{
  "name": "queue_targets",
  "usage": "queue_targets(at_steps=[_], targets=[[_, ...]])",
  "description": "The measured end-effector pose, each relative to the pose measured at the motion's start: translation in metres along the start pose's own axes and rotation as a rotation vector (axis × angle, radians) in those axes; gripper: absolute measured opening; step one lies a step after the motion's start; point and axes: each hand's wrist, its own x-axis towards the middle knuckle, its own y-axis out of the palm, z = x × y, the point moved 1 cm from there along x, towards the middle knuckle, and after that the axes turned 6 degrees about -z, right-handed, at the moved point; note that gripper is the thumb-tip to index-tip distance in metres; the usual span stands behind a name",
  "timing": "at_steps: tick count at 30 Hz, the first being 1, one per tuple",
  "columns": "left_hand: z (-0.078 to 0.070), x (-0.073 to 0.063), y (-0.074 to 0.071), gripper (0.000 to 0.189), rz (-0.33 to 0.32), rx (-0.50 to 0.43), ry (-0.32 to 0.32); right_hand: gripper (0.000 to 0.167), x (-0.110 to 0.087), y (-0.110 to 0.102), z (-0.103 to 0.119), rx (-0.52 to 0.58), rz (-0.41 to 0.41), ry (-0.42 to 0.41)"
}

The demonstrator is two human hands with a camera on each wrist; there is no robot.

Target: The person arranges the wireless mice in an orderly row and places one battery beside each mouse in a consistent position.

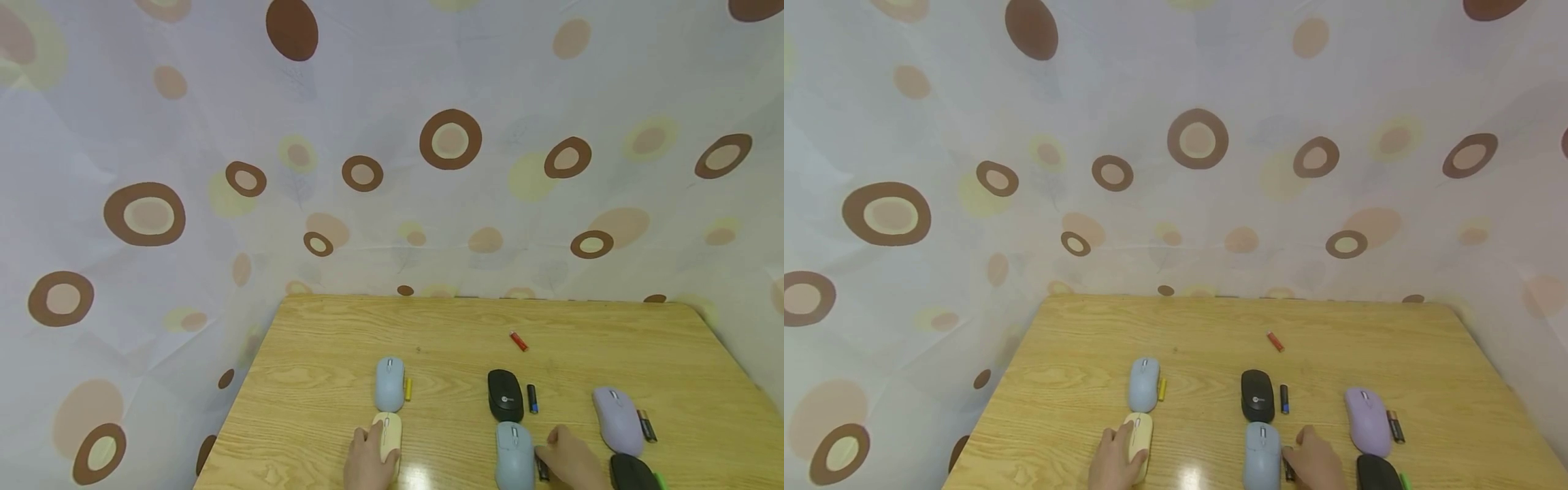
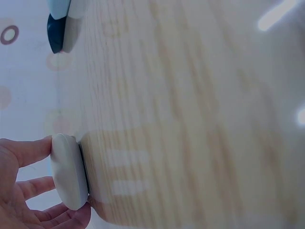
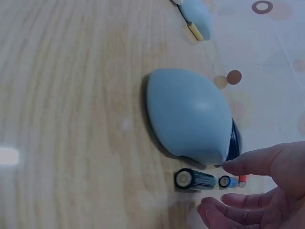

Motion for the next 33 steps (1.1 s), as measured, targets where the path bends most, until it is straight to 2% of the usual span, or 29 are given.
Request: queue_targets(at_steps=[8, 12, 18, 22, 26, 33], targets=[[0.0, 0.0, 0.0, 0.054, -0.004, 0.016, -0.004, 0.041, 0.01, -0.038, 0.027, 0.109, -0.151, -0.184], [-0.001, -0.001, 0.0, 0.054, -0.007, 0.019, 0.002, 0.041, 0.02, -0.053, 0.04, 0.064, -0.233, -0.284], [-0.001, -0.001, -0.001, 0.054, -0.005, 0.021, -0.002, 0.041, 0.043, -0.059, 0.055, 0.004, -0.353, -0.447], [-0.001, -0.001, -0.002, 0.054, -0.002, 0.018, 0.001, 0.041, 0.063, -0.056, 0.059, -0.011, -0.427, -0.518], [-0.002, -0.002, -0.002, 0.054, 0.001, 0.016, 0.003, 0.044, 0.083, -0.051, 0.058, -0.03, -0.429, -0.53], [-0.002, -0.001, -0.001, 0.054, -0.012, 0.024, -0.001, 0.047, 0.11, -0.04, 0.05, -0.044, -0.359, -0.503]])
